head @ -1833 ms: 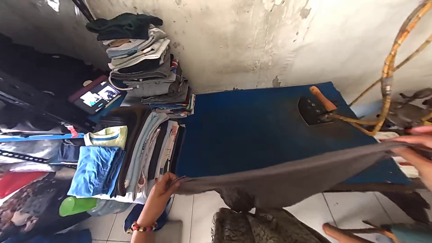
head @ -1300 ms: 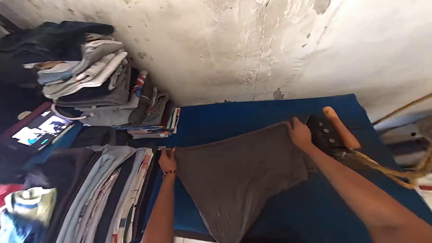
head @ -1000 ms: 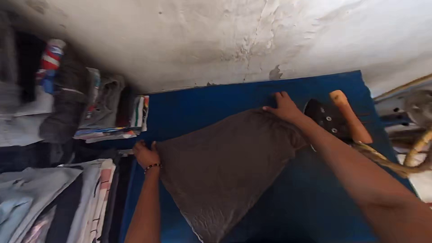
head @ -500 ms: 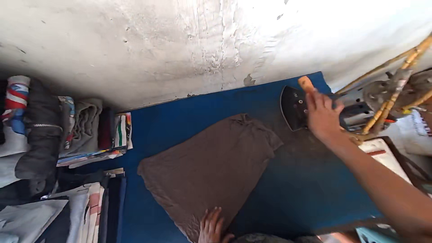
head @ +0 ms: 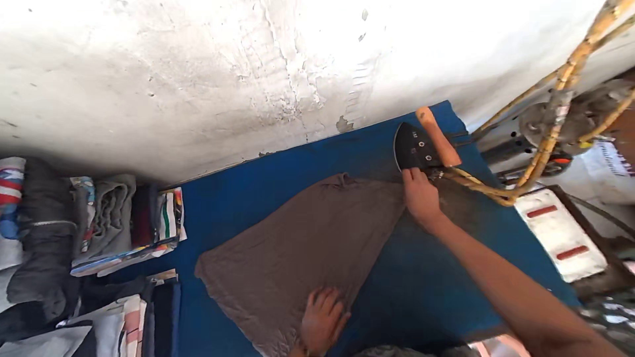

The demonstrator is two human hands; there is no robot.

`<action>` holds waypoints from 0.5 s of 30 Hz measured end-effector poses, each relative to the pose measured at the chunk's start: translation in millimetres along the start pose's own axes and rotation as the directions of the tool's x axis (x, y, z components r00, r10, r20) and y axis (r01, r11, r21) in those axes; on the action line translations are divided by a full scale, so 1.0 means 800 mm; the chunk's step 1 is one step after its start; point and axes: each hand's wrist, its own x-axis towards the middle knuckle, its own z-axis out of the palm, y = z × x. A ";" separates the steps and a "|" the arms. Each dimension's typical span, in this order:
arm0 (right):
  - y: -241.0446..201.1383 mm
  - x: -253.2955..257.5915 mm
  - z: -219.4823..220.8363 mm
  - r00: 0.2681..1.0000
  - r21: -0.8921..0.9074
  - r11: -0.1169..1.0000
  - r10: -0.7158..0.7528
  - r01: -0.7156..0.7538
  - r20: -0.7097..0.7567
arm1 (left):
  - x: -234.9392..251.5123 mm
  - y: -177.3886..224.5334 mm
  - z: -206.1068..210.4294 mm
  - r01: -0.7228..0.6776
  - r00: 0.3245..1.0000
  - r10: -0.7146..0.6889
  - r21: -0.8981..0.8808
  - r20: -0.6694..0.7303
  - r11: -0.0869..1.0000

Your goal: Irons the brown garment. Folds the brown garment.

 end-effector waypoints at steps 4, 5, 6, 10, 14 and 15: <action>-0.014 -0.044 0.073 0.958 0.169 0.944 -0.270 0.283 -0.094 | 0.183 -0.041 0.002 -0.076 0.997 0.077 -0.035 0.030 0.996; -0.010 -0.049 0.093 0.953 0.167 0.939 -0.290 0.302 -0.093 | 0.226 -0.057 0.002 -0.055 0.993 0.057 -0.023 0.105 0.998; -0.003 -0.051 0.104 0.953 0.169 0.938 -0.297 0.303 -0.065 | 0.264 -0.072 -0.001 -0.017 0.979 0.016 -0.001 0.205 1.000; 0.015 -0.019 0.036 0.942 0.027 0.957 -0.279 0.289 -0.189 | 0.352 -0.128 -0.007 -0.029 0.952 -0.002 0.098 0.307 0.995; 0.060 0.072 -0.082 0.977 0.085 0.978 0.196 -0.189 -0.082 | 0.380 -0.153 -0.015 -0.124 0.960 0.110 0.042 0.258 0.991; 0.071 0.090 -0.085 0.945 0.140 0.938 0.324 -0.317 -0.031 | 0.385 -0.156 -0.019 -0.095 0.961 0.091 0.005 0.262 0.995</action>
